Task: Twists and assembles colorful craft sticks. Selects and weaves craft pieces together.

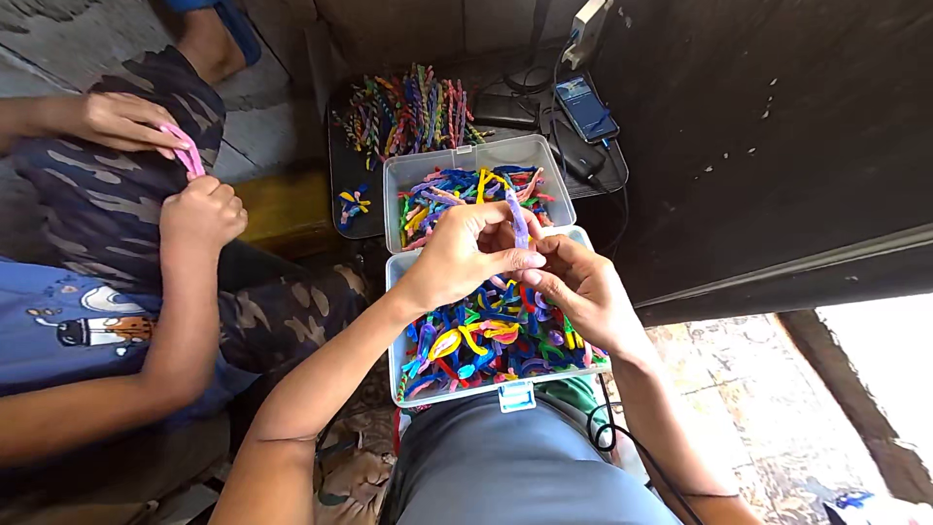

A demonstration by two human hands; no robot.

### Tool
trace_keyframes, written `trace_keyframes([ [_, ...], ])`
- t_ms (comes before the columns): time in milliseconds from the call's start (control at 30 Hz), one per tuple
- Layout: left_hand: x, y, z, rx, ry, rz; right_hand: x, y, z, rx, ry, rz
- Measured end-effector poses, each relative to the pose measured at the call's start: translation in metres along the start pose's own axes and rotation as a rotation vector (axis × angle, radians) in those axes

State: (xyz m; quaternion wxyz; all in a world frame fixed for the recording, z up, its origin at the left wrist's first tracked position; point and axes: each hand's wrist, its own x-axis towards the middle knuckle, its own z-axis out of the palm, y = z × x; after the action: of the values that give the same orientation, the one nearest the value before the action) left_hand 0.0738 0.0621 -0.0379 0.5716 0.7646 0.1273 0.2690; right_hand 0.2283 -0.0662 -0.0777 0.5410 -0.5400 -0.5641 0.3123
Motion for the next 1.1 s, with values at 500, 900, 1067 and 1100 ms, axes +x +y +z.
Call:
trace_keyframes([
  [500, -0.016, 0.009, 0.001, 0.328, 0.053, 0.140, -0.001, 0.000, -0.006, 0.142, -0.078, -0.043],
  [900, -0.034, 0.018, -0.014, 0.433, 0.158, 0.228, -0.003, -0.001, -0.007, 0.116, -0.072, -0.218],
  [1067, -0.049, 0.016, -0.010, 0.678, 0.074, 0.165, -0.006, -0.011, -0.005, -0.096, 0.259, -0.421],
  [1100, -0.053, 0.014, -0.004, 0.695, 0.048, 0.168, -0.007, -0.012, -0.004, -0.137, 0.315, -0.451],
])
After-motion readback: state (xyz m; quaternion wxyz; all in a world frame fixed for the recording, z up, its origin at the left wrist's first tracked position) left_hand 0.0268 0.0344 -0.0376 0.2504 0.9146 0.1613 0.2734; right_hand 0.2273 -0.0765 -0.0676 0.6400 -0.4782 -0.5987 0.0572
